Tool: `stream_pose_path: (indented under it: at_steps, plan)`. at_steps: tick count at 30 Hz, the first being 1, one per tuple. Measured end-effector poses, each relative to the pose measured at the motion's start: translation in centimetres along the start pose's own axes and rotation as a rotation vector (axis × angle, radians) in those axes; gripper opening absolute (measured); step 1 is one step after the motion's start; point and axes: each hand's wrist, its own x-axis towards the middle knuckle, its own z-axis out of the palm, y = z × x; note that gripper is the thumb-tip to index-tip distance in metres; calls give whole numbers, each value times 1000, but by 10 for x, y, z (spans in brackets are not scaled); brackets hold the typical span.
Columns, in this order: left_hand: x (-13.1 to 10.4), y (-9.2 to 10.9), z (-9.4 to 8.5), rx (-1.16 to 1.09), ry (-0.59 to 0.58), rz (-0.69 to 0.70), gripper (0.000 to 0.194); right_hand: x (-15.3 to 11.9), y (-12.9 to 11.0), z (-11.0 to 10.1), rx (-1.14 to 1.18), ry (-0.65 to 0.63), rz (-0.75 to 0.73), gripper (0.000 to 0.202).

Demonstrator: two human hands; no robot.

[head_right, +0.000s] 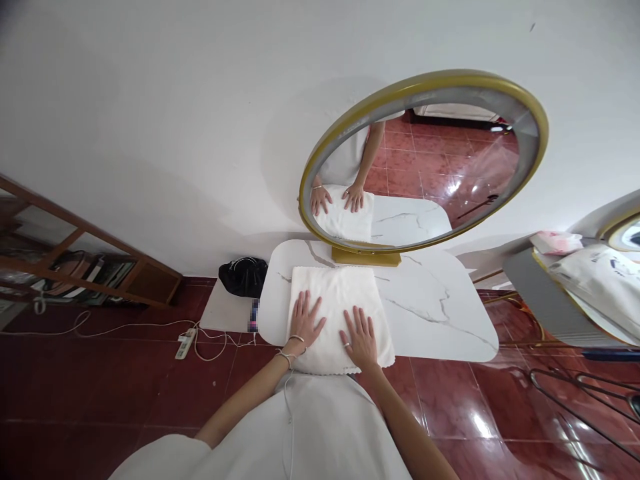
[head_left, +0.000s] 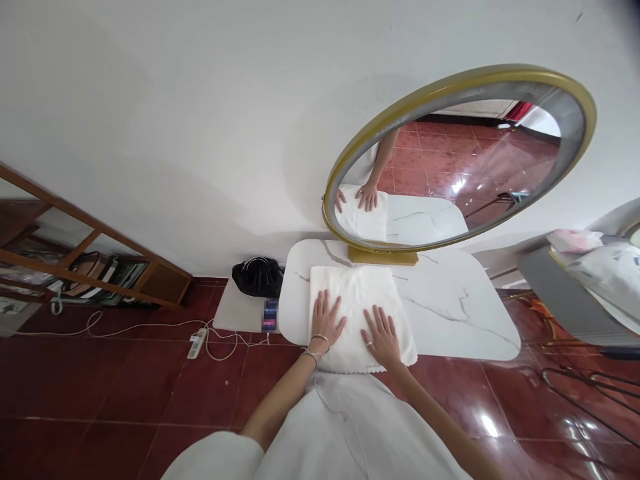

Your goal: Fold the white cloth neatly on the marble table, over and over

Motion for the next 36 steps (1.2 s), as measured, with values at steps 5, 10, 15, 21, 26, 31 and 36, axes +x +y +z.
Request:
stream_pose_path:
  at_steps: [5, 10, 15, 21, 26, 31, 36]
  plan:
    - [3, -5, -1, 3, -3, -1, 62, 10, 4, 3, 42, 9, -10, 57]
    - [15, -25, -6, 17, 9, -10, 61, 56, -1, 3, 31, 21, 0, 56]
    - [39, -52, -15, 62, 20, -23, 58, 101, -20, 10, -10, -22, -32, 56]
    - [71, -77, -23, 62, 18, -35, 55, 137, -29, 14, 15, -27, -37, 57]
    - [105, -77, -25, 32, 68, -147, 47, 166, -37, 14, 75, 58, -57, 54]
    - [146, -75, -14, 50, 80, -180, 50, 205, -50, 24, 111, 178, -187, 56]
    - [173, -92, -7, 99, 90, -160, 53, 244, -54, 37, 46, 164, -252, 55]
